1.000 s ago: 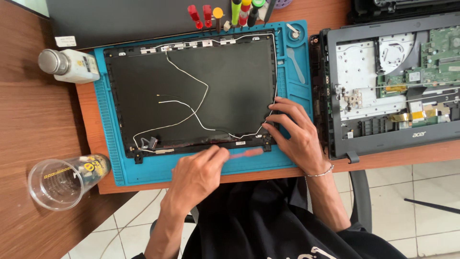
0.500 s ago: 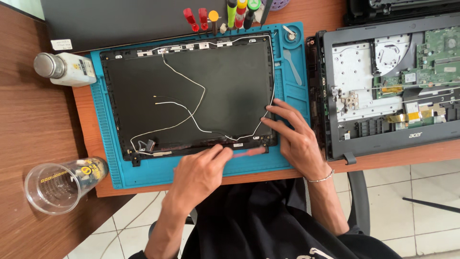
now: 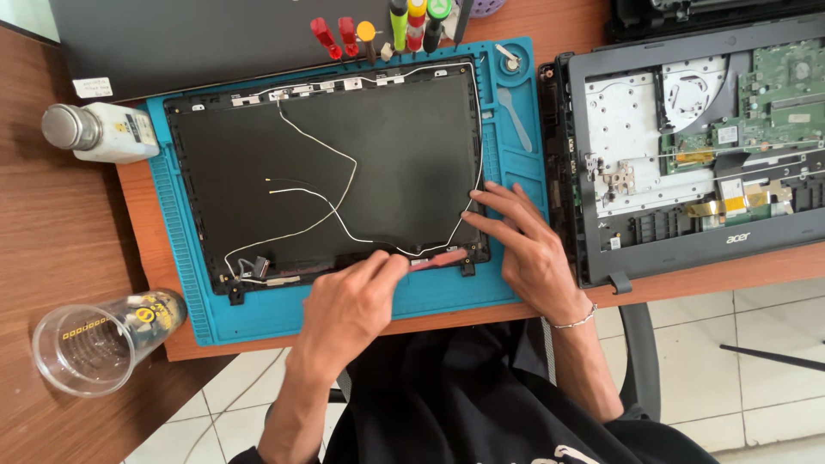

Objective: The person uses a red pry tool to detach the bezel from the edges of a laptop screen and then handles the internal wiring and components within the open display panel.

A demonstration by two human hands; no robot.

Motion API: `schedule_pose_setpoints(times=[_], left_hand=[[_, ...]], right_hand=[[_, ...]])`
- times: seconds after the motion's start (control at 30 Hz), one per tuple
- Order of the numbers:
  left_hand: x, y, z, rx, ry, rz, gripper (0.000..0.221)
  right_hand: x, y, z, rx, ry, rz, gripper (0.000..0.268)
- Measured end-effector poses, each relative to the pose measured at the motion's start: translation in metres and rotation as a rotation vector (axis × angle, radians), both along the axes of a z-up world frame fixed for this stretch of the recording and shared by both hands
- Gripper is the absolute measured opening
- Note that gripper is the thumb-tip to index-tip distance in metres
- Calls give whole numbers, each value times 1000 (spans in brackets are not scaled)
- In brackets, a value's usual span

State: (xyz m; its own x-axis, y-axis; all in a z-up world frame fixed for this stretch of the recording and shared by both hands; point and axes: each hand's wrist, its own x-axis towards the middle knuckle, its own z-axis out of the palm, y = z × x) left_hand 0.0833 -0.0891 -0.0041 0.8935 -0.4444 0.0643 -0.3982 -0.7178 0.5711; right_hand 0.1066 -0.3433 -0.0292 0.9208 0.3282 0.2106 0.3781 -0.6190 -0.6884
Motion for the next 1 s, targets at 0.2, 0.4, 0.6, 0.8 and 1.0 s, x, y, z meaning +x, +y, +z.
schedule_pose_setpoints(times=[0.2,0.4,0.6,0.8,1.0], left_hand=[[-3,2,3,85,66,-36,9],[1,-7,2,31,-69,-29,18],[-2,-4,10,100,29,-8,13],[-2,-10,3,82,-39,-3,16],[-3,-12,-1,87,-73,9,17]], right_hand=[[1,1,1,8,8,-8,63],[1,1,0,18,4,-2,63],[1,1,1,21,1,-1,63],[1,1,2,29,6,0,63],[1,0,1,30,7,0,65]])
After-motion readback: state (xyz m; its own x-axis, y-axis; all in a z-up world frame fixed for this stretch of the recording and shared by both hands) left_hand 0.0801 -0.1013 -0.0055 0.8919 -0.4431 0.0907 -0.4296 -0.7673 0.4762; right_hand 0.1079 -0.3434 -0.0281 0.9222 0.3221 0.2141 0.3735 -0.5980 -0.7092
